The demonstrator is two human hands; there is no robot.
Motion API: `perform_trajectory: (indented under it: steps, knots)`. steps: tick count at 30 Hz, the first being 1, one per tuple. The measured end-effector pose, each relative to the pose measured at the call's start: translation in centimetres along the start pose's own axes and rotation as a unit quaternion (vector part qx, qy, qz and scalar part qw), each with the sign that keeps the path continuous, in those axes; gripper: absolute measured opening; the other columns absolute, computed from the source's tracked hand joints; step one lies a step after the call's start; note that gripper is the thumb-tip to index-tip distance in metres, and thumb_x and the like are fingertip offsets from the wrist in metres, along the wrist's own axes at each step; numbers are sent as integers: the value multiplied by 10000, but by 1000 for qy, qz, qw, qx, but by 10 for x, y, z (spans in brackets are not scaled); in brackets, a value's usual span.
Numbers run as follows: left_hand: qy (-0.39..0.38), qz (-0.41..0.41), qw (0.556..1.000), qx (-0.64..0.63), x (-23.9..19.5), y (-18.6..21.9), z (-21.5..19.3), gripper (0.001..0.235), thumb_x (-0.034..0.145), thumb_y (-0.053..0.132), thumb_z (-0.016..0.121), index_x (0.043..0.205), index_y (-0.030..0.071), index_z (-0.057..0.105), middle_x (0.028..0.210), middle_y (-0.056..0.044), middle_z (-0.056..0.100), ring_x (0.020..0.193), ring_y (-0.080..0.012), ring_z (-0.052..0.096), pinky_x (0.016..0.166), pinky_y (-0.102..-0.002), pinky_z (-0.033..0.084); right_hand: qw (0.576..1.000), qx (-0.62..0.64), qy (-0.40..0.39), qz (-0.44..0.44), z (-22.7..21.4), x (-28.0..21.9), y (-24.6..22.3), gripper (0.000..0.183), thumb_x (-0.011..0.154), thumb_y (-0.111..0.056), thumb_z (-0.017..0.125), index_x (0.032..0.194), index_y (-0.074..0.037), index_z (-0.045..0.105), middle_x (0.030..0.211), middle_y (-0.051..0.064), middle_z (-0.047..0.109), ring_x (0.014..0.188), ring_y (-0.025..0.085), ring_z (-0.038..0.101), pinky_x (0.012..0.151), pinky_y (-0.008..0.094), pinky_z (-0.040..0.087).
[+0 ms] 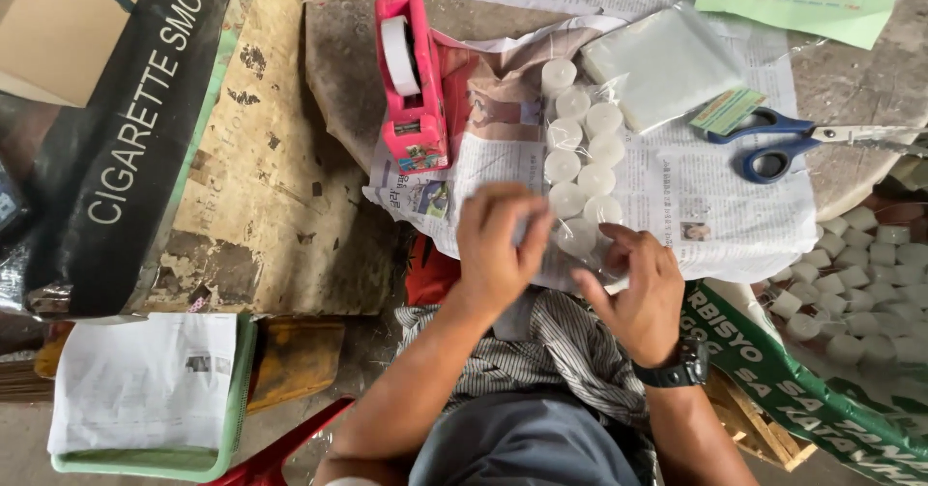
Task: Packing small white candles into plastic sleeves, using scissors and tape for packaging.
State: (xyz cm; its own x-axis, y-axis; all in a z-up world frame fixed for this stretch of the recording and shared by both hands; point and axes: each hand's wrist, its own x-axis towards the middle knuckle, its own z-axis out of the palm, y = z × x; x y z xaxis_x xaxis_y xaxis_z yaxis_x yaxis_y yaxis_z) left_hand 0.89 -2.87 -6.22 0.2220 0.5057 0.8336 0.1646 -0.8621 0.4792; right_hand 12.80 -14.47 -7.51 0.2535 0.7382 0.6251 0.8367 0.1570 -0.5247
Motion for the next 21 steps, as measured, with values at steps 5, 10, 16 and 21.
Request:
perform_trajectory:
  steps: [5,10,16,21]
  knots:
    - [-26,-8,990,139,68,-33,25,280,768,136,573,1038,175,506,980,-44,482,876,-275,563,672,-395,465,995,-98,22,9,9,6,-8,391,753,-312,628,1048,-76,527,658,38,494,613,242,526,603,345,388]
    - [-356,-107,914,160,95,-77,61,516,744,-26,462,1168,266,488,1297,-37,353,1027,-296,536,747,-433,448,996,-92,3,11,7,9,-7,408,710,-282,695,1029,-81,539,645,-10,492,572,168,496,582,308,362]
    - [-388,-101,910,106,106,-83,56,420,755,23,503,1093,272,511,1083,-58,473,970,-338,554,825,-454,470,998,-58,11,11,3,11,-7,257,722,-254,667,879,-88,547,665,-18,520,564,191,510,554,319,361]
    - [-386,-167,886,195,91,-86,58,410,722,187,637,1048,285,410,1072,-36,410,924,-331,573,776,-488,482,995,-101,1,10,10,3,-2,387,704,-324,680,995,-103,549,645,-33,461,628,195,526,608,323,372]
